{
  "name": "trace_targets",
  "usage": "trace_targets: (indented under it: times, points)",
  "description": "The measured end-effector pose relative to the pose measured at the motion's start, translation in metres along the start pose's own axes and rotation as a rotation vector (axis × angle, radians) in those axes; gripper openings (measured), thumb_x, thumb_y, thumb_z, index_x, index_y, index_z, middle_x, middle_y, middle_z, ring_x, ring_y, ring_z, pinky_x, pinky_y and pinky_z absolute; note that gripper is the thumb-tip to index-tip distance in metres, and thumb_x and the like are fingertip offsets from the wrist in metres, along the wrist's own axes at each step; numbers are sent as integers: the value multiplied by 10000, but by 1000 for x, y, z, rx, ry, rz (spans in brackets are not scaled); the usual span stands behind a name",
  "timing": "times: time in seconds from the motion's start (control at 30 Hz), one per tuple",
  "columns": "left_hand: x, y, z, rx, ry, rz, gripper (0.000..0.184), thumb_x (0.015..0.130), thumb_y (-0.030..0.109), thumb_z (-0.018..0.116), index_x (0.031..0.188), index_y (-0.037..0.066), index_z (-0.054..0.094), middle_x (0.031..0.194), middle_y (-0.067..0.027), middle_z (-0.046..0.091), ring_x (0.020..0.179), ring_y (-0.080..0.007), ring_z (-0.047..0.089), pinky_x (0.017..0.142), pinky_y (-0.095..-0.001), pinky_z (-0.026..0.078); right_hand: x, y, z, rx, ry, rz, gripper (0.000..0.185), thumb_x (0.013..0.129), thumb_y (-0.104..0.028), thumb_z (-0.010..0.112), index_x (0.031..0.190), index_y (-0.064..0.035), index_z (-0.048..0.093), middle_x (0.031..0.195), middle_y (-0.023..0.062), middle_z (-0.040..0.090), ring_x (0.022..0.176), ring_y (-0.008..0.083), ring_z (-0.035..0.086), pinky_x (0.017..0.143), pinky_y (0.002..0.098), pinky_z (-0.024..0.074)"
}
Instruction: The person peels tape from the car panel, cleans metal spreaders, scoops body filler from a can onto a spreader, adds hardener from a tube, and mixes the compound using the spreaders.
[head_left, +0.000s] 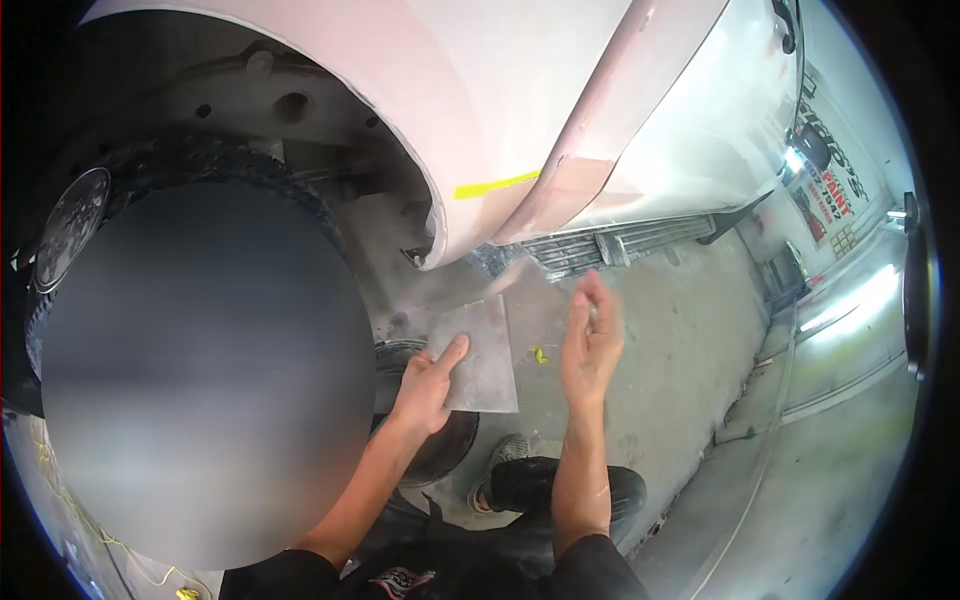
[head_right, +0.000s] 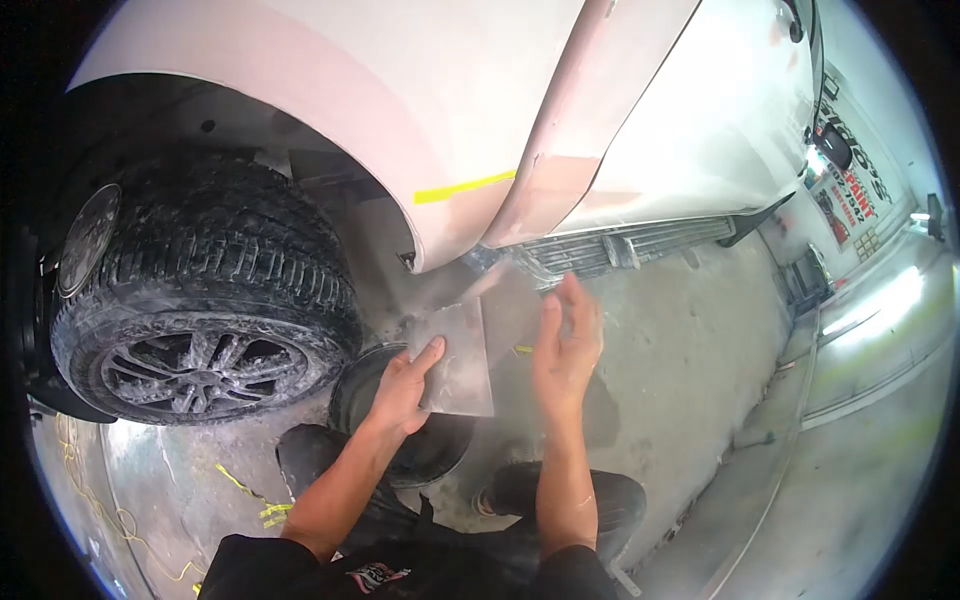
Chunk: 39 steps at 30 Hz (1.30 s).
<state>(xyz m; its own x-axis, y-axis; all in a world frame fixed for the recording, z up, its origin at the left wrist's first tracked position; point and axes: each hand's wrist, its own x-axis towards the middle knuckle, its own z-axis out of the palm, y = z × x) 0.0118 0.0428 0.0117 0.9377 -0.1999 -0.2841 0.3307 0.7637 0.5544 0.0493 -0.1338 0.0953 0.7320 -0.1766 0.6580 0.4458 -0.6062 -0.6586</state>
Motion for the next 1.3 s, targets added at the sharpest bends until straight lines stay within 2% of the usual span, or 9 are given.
trace_targets:
  times: [0.07,0.17,0.23,0.33,0.47,0.73,0.93,1.03,1.3]
  points:
    - [5,-1,-1,-13,150,-10,337,965,231,696,1177,-16,609,1103,-93,683,984,-210,683,856,-401,585,17,-17,2,-198,53,-284,230,919,-66,668,1139,4,660,1082,127,671,897,267,671,731,364,533]
    - [14,-11,-4,-138,181,-4,316,956,213,705,1170,1,611,1116,-102,683,994,-229,684,862,-423,584,26,-57,37,-140,-94,-553,335,826,10,708,1154,-48,673,1014,144,644,849,319,666,673,377,544]
    - [13,-9,2,-172,186,-14,299,955,206,705,1160,8,616,1123,-102,684,996,-234,685,867,-425,583,32,-71,65,-122,-85,-615,297,841,56,707,1126,-24,685,987,142,648,867,295,654,726,358,549]
    - [14,-10,-1,-204,185,-25,292,956,197,703,1163,12,613,1136,-97,683,1001,-235,685,873,-420,581,54,-63,101,-91,44,-755,440,785,48,719,1205,-71,664,1037,132,627,784,278,676,612,389,552]
    - [11,-2,-1,-197,169,-44,393,957,249,703,1258,25,583,1163,-64,679,1013,-205,678,899,-399,561,62,-55,114,-83,79,-773,483,760,74,712,1216,-76,658,1059,124,625,774,249,674,579,347,545]
    - [19,-11,-9,-238,190,-90,295,951,255,710,1152,49,644,1095,-50,700,990,-197,687,867,-419,570,74,-42,115,-87,63,-906,482,730,102,694,1176,-78,665,1067,120,616,781,255,663,578,346,541]
    - [19,-15,-7,-264,136,-125,272,953,233,705,1129,33,647,1082,-66,703,977,-205,697,860,-425,582,78,-43,106,-84,-112,-871,499,736,118,669,1200,-62,643,1055,131,592,901,282,630,697,356,541]
    - [18,-14,-3,-255,155,-112,283,952,219,705,1143,22,639,1088,-74,702,969,-211,700,859,-422,585,75,-45,104,-65,-94,-855,524,733,127,659,1222,-59,628,1042,132,578,932,286,609,744,371,536]
    - [19,-16,-3,-257,158,-113,331,939,226,723,1181,24,620,1096,-76,697,970,-213,696,874,-412,578,81,-45,95,-74,-253,-832,498,777,111,641,1242,-66,615,1042,133,578,903,296,627,701,379,545]
